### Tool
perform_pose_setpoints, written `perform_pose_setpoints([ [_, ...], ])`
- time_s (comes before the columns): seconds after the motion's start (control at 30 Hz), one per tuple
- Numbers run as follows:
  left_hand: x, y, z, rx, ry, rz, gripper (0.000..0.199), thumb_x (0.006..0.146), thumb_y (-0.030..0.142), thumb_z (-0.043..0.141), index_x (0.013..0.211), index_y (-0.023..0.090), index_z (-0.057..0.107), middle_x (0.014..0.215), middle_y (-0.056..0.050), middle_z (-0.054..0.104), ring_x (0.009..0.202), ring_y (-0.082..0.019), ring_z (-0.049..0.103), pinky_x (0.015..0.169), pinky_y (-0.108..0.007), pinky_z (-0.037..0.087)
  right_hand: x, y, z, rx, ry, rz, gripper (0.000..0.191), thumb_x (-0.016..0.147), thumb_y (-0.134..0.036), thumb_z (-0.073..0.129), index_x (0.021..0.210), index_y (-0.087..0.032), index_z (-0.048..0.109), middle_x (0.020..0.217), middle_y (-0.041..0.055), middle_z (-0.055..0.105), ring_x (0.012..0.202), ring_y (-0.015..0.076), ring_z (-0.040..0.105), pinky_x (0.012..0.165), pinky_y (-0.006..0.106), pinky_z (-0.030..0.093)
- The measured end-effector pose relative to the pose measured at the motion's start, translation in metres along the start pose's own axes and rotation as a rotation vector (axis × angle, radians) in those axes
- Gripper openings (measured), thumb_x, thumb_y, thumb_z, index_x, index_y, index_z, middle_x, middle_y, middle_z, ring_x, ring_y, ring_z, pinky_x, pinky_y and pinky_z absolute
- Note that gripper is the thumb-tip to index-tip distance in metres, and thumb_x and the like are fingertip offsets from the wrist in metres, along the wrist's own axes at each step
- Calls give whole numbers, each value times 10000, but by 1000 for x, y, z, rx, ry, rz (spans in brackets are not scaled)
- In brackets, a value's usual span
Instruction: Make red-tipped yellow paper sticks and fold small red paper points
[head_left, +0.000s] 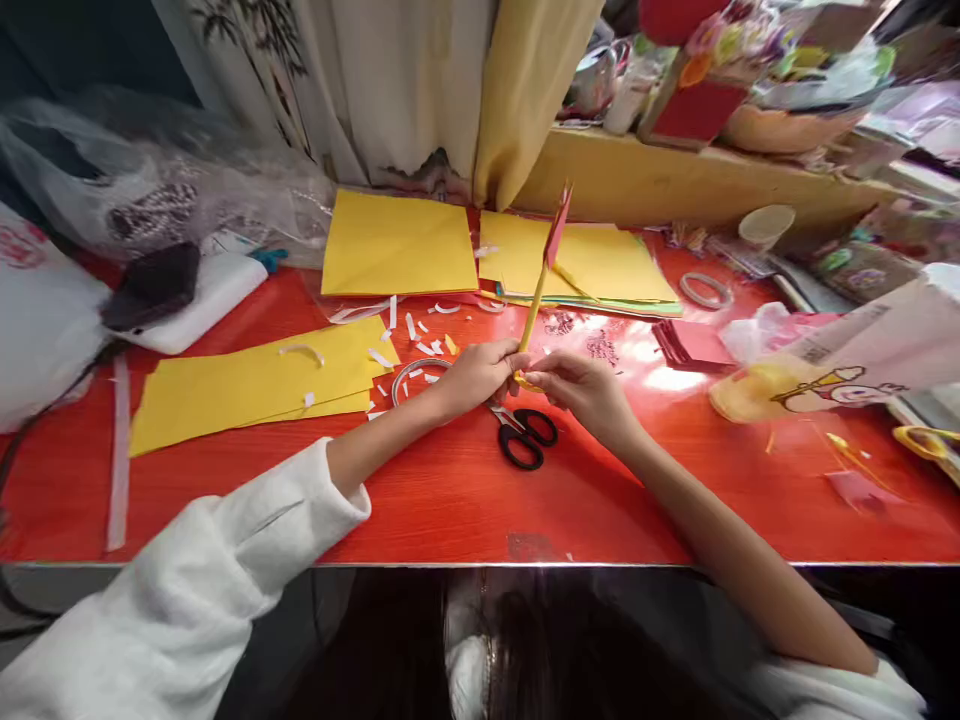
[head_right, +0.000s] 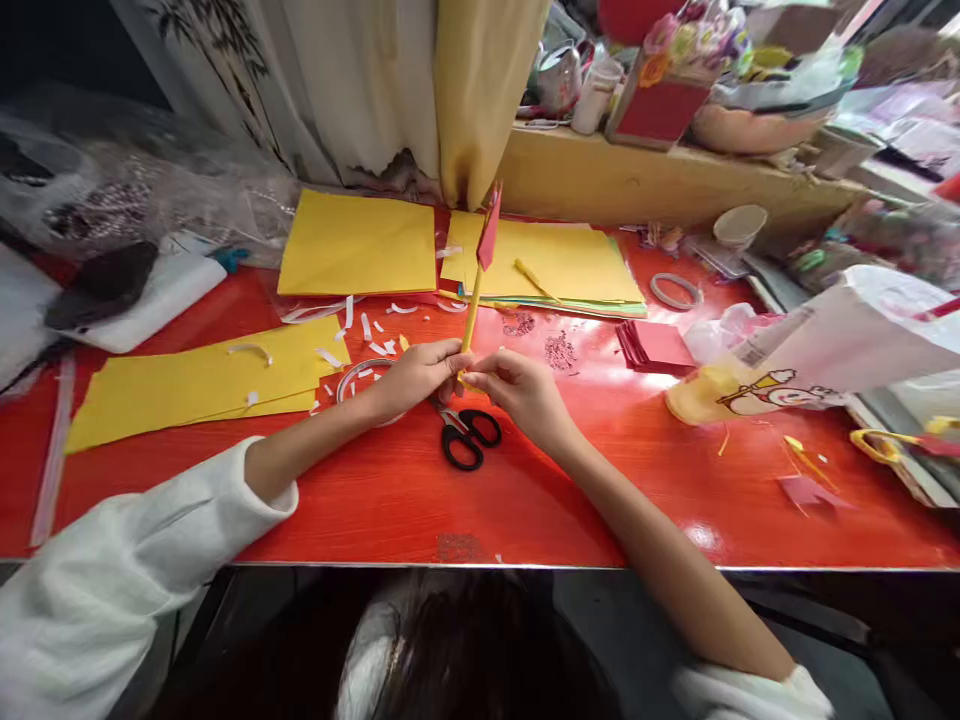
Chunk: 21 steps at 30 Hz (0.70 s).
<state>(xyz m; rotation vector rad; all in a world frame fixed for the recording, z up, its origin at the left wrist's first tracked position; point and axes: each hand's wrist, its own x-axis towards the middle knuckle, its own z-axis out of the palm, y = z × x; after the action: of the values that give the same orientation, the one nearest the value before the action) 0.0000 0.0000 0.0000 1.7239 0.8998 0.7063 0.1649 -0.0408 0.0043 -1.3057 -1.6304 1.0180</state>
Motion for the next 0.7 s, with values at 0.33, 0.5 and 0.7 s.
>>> perform_pose_setpoints([
  [0.33,9,-7,-2,-232,16,48,387,856,512,434,793,137,510,586,4,544,462,-68,517,442,-181,412,3,-11,-12,544,-184,113,251,807,-307,621,1037,-231,690,1001,49,638,749,109,557,680,253,464],
  [0.5,10,-6,-2,-284,-12,59,407,833,532,463,743,137,495,588,7,534,463,-64,513,443,-180,409,5,-2,-10,437,-206,4,232,811,-260,620,1034,-264,683,979,24,654,881,136,586,812,281,461],
  [0.7,7,-2,-3,-189,9,43,375,845,488,471,719,138,513,515,28,485,479,-54,476,493,-175,361,5,4,-2,260,16,-121,85,791,-275,642,792,-224,711,817,8,589,732,104,523,655,231,434],
])
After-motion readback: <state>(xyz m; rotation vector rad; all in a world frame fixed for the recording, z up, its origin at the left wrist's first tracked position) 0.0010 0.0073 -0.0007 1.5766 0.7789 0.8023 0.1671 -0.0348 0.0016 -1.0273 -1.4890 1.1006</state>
